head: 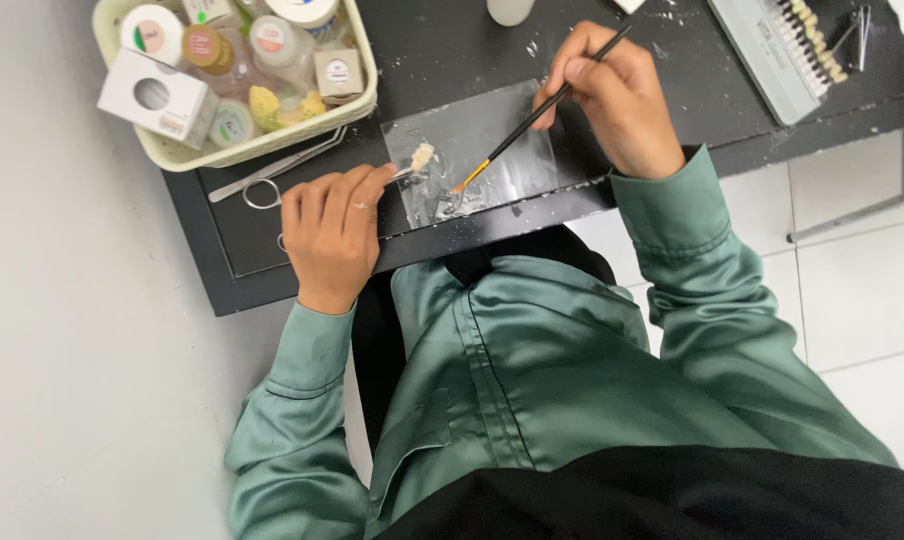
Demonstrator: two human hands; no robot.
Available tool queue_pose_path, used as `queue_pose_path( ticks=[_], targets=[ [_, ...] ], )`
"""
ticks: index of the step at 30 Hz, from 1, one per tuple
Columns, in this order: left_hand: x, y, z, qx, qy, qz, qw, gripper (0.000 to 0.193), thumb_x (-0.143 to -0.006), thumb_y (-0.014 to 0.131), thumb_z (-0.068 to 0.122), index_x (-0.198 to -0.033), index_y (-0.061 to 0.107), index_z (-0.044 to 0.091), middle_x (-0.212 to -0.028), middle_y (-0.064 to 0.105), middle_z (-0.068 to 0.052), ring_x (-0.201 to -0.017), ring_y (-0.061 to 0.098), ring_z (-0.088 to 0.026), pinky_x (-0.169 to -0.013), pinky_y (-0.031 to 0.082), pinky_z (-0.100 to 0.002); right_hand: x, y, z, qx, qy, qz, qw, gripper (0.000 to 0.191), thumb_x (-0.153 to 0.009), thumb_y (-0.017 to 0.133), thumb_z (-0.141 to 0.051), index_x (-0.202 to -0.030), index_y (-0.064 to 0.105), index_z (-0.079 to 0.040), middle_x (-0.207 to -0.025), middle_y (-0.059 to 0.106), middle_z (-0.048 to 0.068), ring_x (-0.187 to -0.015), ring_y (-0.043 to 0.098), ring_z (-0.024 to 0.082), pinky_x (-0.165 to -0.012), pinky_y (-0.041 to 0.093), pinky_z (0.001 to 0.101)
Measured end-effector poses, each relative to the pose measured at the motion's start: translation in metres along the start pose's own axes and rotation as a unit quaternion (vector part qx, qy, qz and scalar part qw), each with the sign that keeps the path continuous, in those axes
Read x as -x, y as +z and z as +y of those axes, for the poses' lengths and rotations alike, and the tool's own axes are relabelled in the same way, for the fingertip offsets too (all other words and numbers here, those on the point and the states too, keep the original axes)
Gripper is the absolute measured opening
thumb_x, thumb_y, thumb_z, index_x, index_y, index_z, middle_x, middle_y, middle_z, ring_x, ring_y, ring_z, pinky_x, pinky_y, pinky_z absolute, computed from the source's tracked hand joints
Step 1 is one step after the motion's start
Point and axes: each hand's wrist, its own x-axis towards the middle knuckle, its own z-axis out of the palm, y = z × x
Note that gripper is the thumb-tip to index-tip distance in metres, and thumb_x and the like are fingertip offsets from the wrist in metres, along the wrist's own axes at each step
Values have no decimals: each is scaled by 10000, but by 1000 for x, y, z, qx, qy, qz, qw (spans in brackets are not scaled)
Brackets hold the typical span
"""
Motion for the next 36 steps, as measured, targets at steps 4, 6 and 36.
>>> queue_pose_path(
  ticks=[4,6,36],
  targets=[
    [1,2,2,1,1,2,1000,357,-943,756,35,-1280,699,140,-1183,677,6,-1025,628,-217,-918,456,-396,10,-18,1,-51,4,14,999,196,-1124,497,-168,-1077,582,3,-938,679,159,-862,691,241,-876,555,360],
    [1,3,4,4,-1,3,1000,352,-945,757,27,-1275,705,137,-1175,681,4,-1019,631,-216,-914,455,-392,15,-26,4,-78,6,20,997,209,-1125,515,-197,-1075,587,-8,-933,684,156,-863,695,239,-863,549,357],
    [-19,10,-4,16,6,-30,999,359,-924,699,65,-1278,731,117,-1135,691,1,-898,632,-179,-792,443,-343,39,-43,50,-34,-1,59,998,236,-1059,713,22,-1029,496,-65,-960,703,123,-853,741,202,-931,584,364]
  ],
)
